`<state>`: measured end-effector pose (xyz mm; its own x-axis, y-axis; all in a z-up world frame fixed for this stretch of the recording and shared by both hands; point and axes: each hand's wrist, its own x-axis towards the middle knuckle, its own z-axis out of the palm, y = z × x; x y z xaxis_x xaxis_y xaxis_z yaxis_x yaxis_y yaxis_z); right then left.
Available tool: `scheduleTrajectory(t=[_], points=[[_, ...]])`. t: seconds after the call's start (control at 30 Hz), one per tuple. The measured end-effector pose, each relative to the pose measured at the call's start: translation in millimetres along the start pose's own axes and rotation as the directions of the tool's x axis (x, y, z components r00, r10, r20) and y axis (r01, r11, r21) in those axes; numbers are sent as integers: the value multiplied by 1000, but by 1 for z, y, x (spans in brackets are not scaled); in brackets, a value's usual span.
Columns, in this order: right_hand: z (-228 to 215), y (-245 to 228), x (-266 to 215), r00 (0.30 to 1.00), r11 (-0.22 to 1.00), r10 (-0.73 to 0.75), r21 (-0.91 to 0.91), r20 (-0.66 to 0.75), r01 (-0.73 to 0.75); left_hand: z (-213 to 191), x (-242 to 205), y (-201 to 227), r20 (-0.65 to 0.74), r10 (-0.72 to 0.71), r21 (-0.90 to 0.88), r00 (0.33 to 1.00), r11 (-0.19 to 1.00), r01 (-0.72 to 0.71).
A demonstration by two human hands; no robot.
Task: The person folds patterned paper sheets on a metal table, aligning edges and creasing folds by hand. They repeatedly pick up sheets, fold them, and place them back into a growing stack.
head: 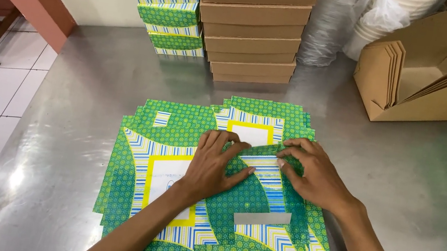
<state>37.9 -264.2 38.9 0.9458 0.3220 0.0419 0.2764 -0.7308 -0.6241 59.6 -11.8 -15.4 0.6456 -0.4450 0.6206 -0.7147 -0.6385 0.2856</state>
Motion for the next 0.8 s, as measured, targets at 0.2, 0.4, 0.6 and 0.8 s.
scheduleTrajectory(t=[0.2, 0.4, 0.6, 0.8], points=[[10, 22, 6, 997, 1000, -29, -3, -74, 29, 0, -2, 7, 4, 139, -109, 990, 984, -138], [6, 33, 9, 983, 979, 21, 203, -181, 16, -1, 0, 8, -31, 172, -121, 985, 977, -174], [2, 30, 14, 991, 990, 28, 140, -131, -10, 4, -3, 7, -119, 213, -115, 970, 967, -227], [2, 37, 32, 992, 994, 110, -2, -68, -111, 10, -7, 6, -91, 201, -125, 975, 969, -211]])
